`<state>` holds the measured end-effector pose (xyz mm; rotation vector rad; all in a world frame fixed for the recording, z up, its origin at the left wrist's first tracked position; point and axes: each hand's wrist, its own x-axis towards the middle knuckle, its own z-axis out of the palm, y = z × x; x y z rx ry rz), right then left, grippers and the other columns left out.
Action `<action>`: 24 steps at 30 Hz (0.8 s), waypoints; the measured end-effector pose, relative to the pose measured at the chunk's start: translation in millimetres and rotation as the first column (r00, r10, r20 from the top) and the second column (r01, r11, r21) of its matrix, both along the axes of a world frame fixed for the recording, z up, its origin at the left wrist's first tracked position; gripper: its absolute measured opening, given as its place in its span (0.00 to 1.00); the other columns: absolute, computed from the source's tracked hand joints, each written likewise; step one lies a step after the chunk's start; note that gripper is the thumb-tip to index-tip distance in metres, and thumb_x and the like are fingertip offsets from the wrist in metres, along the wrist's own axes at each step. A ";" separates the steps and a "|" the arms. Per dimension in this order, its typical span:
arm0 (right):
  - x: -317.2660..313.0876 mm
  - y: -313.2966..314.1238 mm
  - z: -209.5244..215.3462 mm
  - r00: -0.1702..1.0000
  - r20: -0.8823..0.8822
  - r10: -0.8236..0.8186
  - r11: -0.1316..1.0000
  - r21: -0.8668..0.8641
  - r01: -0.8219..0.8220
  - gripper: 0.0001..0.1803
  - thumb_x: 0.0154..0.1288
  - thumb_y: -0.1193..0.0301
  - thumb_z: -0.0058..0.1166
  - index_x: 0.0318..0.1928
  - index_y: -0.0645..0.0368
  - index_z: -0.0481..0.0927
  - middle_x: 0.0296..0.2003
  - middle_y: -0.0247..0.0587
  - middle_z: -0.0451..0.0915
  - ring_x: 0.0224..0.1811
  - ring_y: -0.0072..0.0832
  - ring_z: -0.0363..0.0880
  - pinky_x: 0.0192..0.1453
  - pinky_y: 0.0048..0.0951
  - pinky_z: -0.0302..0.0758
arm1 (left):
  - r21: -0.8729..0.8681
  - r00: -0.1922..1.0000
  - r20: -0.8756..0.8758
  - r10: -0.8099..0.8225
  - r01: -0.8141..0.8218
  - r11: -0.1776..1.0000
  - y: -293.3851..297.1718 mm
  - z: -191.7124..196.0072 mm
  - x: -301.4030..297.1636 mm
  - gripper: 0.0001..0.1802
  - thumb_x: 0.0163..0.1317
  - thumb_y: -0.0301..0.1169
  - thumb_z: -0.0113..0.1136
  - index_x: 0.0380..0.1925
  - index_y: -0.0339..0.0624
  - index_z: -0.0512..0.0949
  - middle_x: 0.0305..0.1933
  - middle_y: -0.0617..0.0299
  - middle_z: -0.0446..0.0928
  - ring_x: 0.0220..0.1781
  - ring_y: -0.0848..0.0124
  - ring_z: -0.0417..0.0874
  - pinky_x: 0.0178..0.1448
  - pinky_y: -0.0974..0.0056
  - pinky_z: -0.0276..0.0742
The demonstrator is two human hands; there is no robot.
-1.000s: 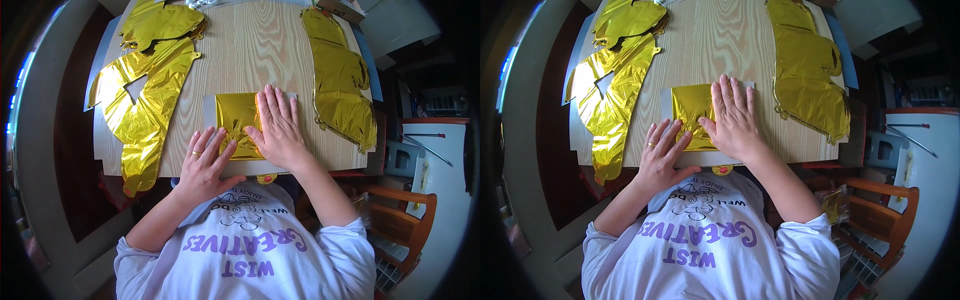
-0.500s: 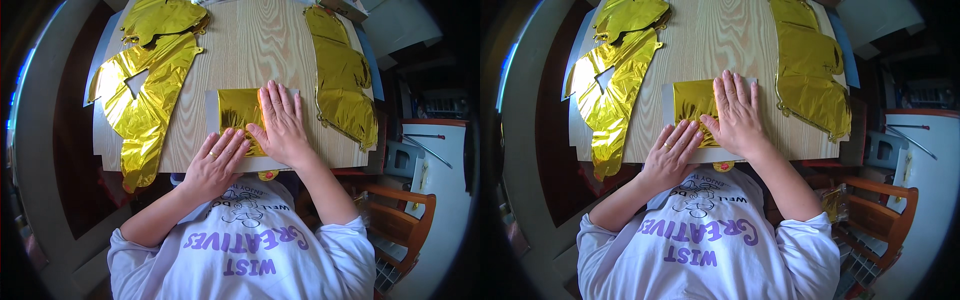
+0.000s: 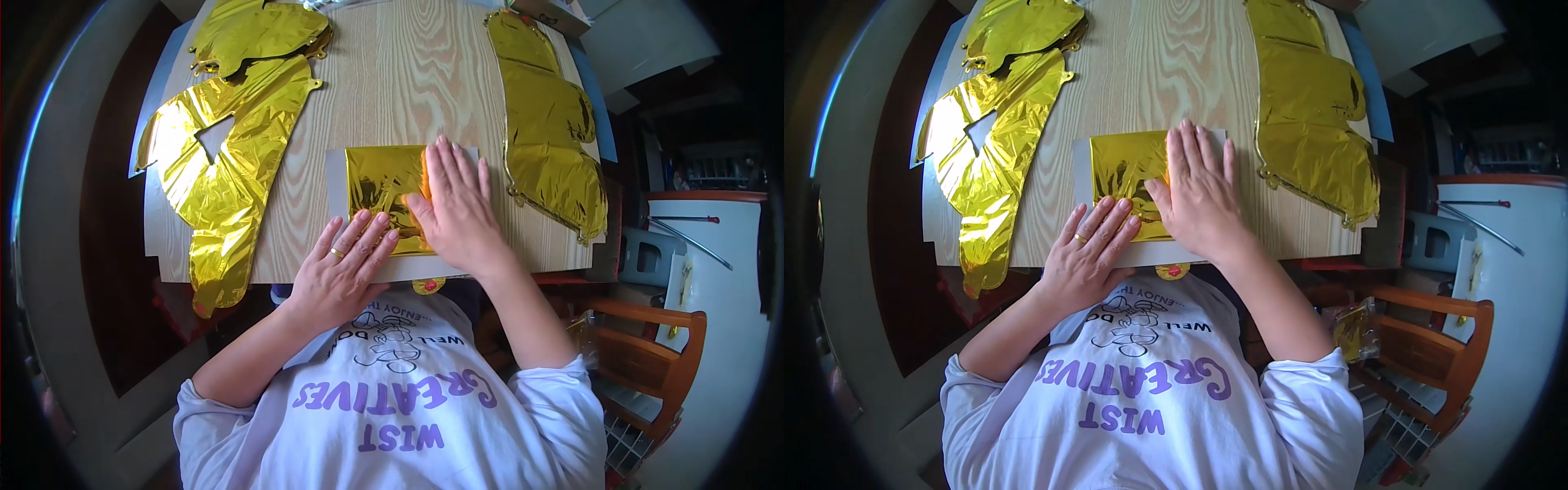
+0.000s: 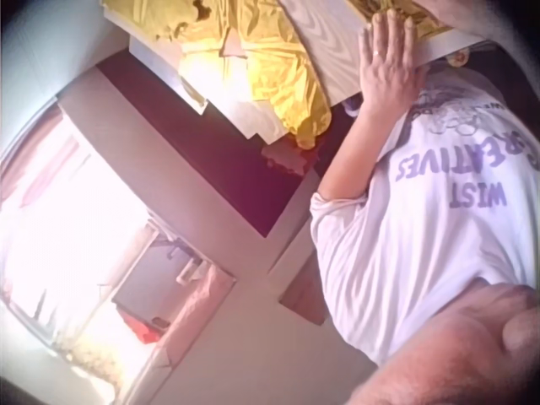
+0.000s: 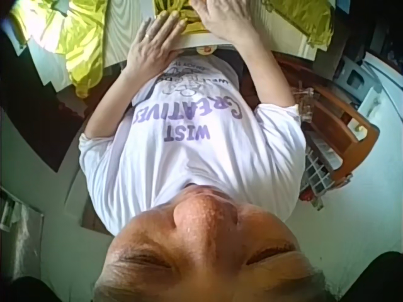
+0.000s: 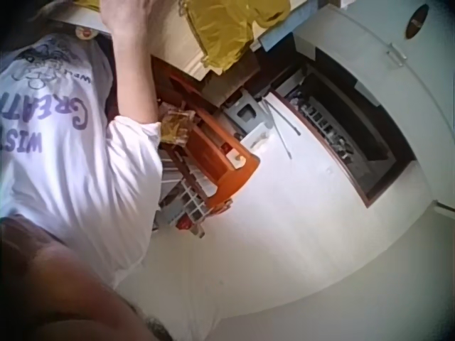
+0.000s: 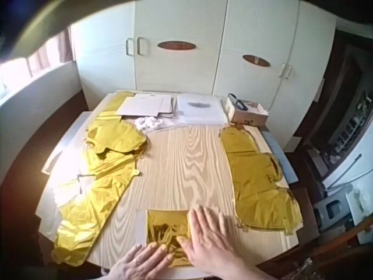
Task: Folding gold foil balloons and placing them into plastic packaging with a paper insert.
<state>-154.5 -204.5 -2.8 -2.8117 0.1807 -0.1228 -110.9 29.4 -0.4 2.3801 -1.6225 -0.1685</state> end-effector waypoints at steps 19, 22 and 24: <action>-8.9 -3.4 -15.9 1.000 -0.003 -0.005 0.994 -0.107 0.005 0.45 0.76 0.49 0.45 0.80 0.65 0.47 0.81 0.56 0.46 0.84 0.48 0.42 0.83 0.62 0.34 | -0.134 0.954 0.126 0.273 -0.256 0.957 -60.2 -16.3 40.6 0.52 0.69 0.67 0.46 0.74 0.29 0.60 0.80 0.39 0.55 0.84 0.49 0.51 0.83 0.43 0.39; -9.4 -1.8 -15.3 1.000 0.011 -0.007 0.994 -0.108 0.009 0.45 0.76 0.49 0.45 0.80 0.66 0.47 0.81 0.56 0.47 0.84 0.48 0.43 0.82 0.62 0.35 | -0.096 0.957 0.094 0.276 -0.267 0.959 -53.1 -10.3 41.0 0.53 0.68 0.67 0.46 0.74 0.29 0.60 0.80 0.39 0.56 0.84 0.48 0.51 0.83 0.42 0.40; -8.8 -2.2 -14.0 1.000 0.000 -0.006 0.995 -0.100 0.006 0.45 0.75 0.49 0.45 0.80 0.65 0.47 0.80 0.56 0.47 0.84 0.48 0.43 0.82 0.63 0.35 | -0.086 0.957 0.105 0.270 -0.262 0.961 -53.2 -9.2 41.4 0.55 0.66 0.69 0.47 0.74 0.28 0.59 0.80 0.38 0.55 0.84 0.47 0.51 0.83 0.41 0.40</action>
